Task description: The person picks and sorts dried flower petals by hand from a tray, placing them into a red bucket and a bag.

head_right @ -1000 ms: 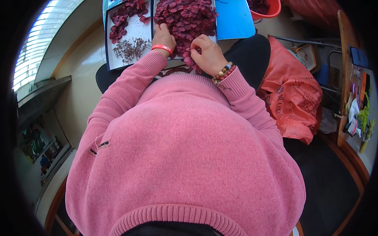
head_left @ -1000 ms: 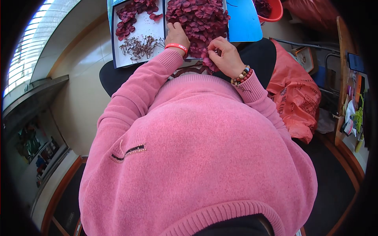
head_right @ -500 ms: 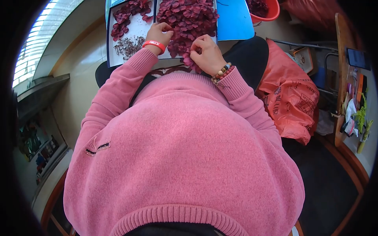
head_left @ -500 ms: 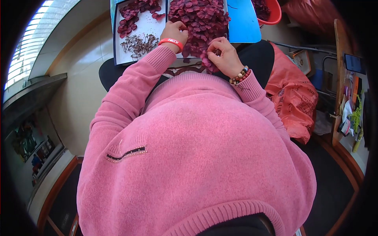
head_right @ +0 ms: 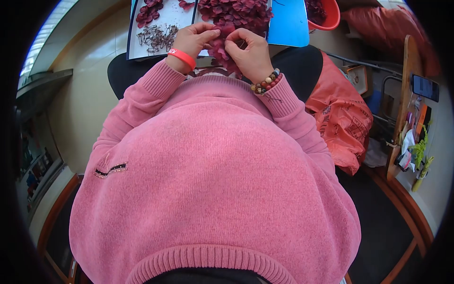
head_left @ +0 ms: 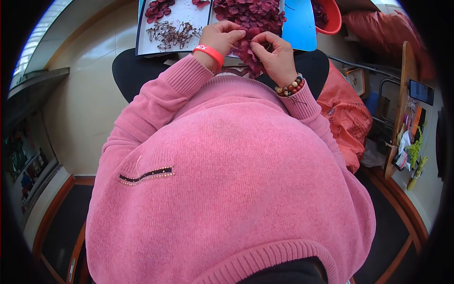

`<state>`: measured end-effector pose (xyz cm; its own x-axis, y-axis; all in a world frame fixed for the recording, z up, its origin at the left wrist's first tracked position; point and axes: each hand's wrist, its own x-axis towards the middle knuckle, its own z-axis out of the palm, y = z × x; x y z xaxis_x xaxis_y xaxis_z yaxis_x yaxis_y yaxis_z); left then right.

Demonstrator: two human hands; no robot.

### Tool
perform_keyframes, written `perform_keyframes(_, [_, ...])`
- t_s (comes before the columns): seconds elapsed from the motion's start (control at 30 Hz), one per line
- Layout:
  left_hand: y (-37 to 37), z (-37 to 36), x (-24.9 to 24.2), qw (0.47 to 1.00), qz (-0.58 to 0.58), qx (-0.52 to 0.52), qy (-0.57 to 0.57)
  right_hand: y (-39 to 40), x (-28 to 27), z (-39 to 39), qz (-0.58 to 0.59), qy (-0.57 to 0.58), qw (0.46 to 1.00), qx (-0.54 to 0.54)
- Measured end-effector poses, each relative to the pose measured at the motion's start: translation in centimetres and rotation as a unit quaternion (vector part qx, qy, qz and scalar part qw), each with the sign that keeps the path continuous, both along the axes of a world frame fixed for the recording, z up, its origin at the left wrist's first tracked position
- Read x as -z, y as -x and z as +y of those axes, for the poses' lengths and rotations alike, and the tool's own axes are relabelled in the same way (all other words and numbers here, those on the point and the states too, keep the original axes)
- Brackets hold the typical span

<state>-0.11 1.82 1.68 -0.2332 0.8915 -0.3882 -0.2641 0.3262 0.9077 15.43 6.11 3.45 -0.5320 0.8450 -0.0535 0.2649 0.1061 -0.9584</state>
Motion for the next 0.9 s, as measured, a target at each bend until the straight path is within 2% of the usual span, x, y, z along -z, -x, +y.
perform_keyframes(0.17, [0.2,-0.2,-0.1,0.998,0.019,0.053,-0.037,0.3,-0.1,-0.5,-0.014,-0.041,0.998,0.043])
perform_keyframes(0.3, [0.1,-0.2,0.2,0.997,-0.010,0.051,-0.057,0.5,-0.3,-0.6,-0.044,-0.085,0.994,0.059])
perform_keyframes(0.63, [0.0,-0.3,0.9,0.994,-0.031,0.060,-0.090,0.7,-0.2,-0.6,-0.025,-0.195,0.978,0.065])
perform_keyframes(0.77, [-0.6,-0.8,-0.7,0.992,-0.013,0.048,-0.117,0.7,-0.2,-0.7,-0.024,-0.234,0.970,0.058])
perform_keyframes(0.8, [-0.8,-0.9,-0.6,0.980,0.073,0.033,-0.183,0.7,-0.3,-0.7,-0.022,-0.240,0.969,0.056])
perform_keyframes(0.87, [-1.1,-1.2,-0.5,0.920,0.241,0.001,-0.308,0.6,-0.6,-0.7,-0.014,-0.264,0.963,0.047])
perform_keyframes(0.9, [-1.1,-1.4,-0.8,0.899,0.276,-0.002,-0.341,0.6,-0.8,-0.7,-0.009,-0.275,0.960,0.042])
